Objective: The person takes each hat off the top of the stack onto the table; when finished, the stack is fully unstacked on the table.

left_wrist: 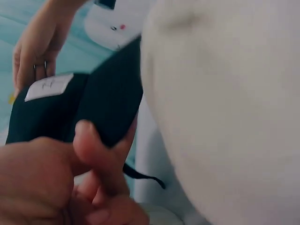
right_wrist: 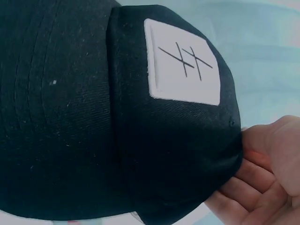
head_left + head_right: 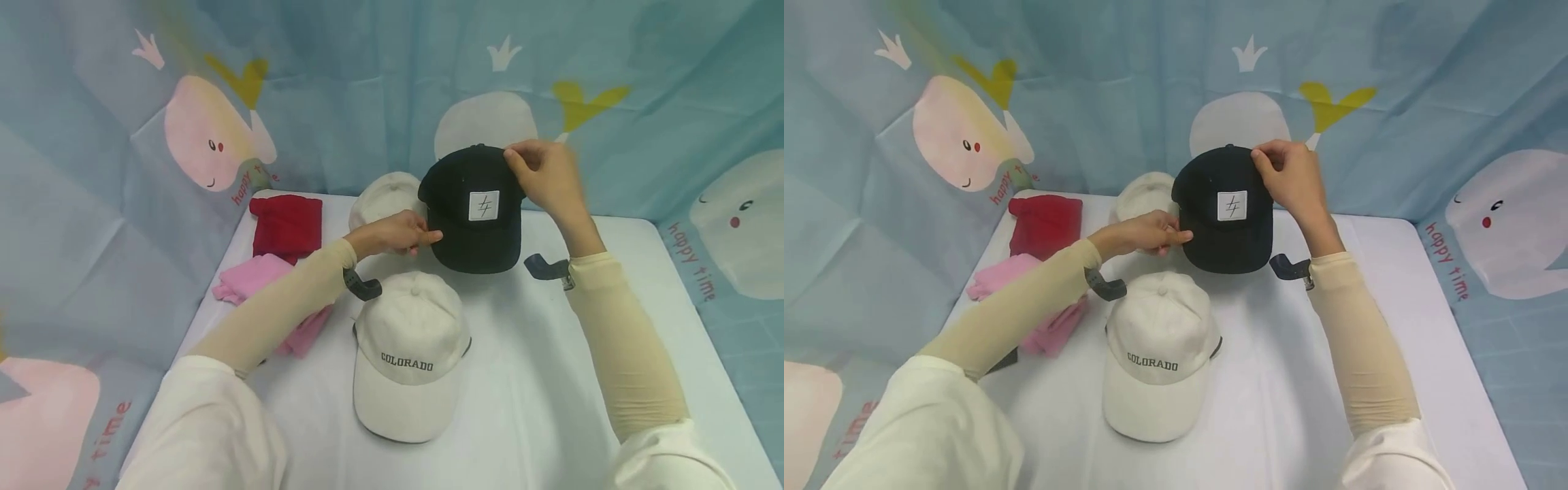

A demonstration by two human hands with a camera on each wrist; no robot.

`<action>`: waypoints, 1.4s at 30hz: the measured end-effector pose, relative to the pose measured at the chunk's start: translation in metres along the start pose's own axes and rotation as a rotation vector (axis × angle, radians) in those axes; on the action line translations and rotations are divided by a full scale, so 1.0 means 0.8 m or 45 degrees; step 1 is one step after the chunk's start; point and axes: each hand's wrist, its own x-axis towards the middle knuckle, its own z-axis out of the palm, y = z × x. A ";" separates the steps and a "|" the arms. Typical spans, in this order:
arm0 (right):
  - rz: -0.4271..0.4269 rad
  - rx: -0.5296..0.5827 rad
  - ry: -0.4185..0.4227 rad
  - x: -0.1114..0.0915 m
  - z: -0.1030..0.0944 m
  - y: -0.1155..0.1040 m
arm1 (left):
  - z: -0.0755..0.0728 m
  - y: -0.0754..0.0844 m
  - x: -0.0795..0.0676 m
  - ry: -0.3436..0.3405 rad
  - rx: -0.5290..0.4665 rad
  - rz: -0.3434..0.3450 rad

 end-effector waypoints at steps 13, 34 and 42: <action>0.045 0.018 -0.013 -0.017 0.035 0.043 | -0.012 -0.029 0.037 -0.276 0.120 -0.040; 0.137 0.058 -0.096 -0.038 0.056 0.088 | 0.012 -0.037 0.072 -0.310 0.163 -0.293; 0.128 0.049 -0.123 -0.043 0.060 0.092 | 0.016 -0.032 0.077 -0.348 0.152 -0.384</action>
